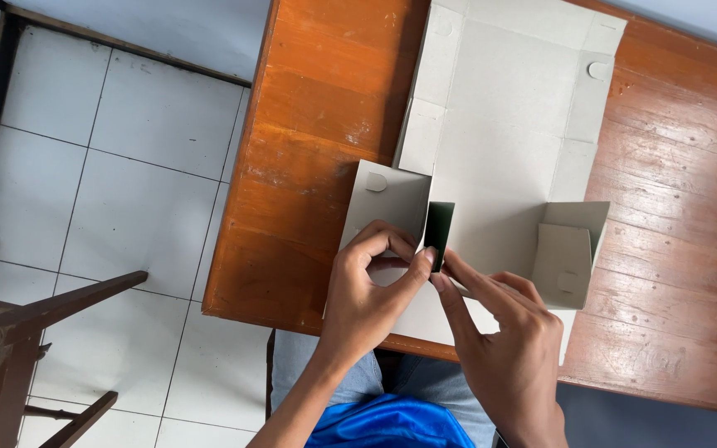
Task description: Assembling a cardboard gift box by folding a flat template and inserting a smaller product box.
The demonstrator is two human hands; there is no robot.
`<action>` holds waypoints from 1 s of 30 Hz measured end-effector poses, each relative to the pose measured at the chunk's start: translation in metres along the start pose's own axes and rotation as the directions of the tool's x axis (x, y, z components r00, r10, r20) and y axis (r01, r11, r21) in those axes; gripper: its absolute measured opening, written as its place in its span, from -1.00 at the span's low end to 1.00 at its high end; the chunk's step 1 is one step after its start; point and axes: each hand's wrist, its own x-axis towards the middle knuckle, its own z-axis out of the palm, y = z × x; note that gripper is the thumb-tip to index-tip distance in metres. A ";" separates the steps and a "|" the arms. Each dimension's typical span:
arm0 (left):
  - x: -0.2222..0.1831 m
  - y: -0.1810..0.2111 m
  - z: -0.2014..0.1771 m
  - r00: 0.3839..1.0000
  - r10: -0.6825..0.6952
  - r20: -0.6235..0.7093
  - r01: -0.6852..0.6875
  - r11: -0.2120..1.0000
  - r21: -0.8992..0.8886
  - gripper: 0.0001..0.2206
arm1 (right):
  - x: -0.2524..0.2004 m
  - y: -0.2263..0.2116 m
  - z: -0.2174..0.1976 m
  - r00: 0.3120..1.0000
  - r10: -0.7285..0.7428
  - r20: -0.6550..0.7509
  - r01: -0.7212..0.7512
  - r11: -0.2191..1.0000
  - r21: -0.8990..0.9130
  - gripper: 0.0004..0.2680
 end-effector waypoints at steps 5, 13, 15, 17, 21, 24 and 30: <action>-0.006 0.016 -0.008 0.971 0.238 0.029 -0.239 0.953 0.187 -0.79 | 0.002 0.005 -0.005 0.997 0.052 0.055 -0.050 0.998 -0.028 -0.77; -0.028 0.003 -0.004 0.917 0.398 0.009 -0.385 0.883 0.267 -0.77 | 0.004 0.006 -0.006 0.998 -0.033 0.062 0.034 0.999 -0.008 -0.80; -0.031 -0.008 0.000 0.890 0.452 -0.065 -0.414 0.860 0.298 -0.78 | 0.004 0.005 -0.005 0.998 0.010 0.065 -0.011 1.000 0.011 -0.72; -0.029 -0.011 0.004 0.882 0.465 -0.070 -0.429 0.857 0.284 -0.78 | 0.004 0.007 -0.002 1.000 0.005 0.031 -0.006 1.000 0.020 -0.74; -0.032 -0.007 0.012 0.880 0.474 -0.047 -0.450 0.860 0.239 -0.81 | 0.003 0.008 -0.001 1.000 -0.019 0.006 0.019 0.999 0.036 -0.80; -0.035 -0.001 0.012 0.868 0.496 0.013 -0.483 0.840 0.245 -0.72 | 0.008 0.008 -0.008 0.996 -0.078 0.046 0.076 0.996 0.042 -0.80; -0.038 -0.008 0.013 0.810 0.583 0.057 -0.539 0.704 0.463 -0.73 | 0.005 0.011 -0.012 0.976 -0.161 0.150 0.168 0.985 -0.034 -0.72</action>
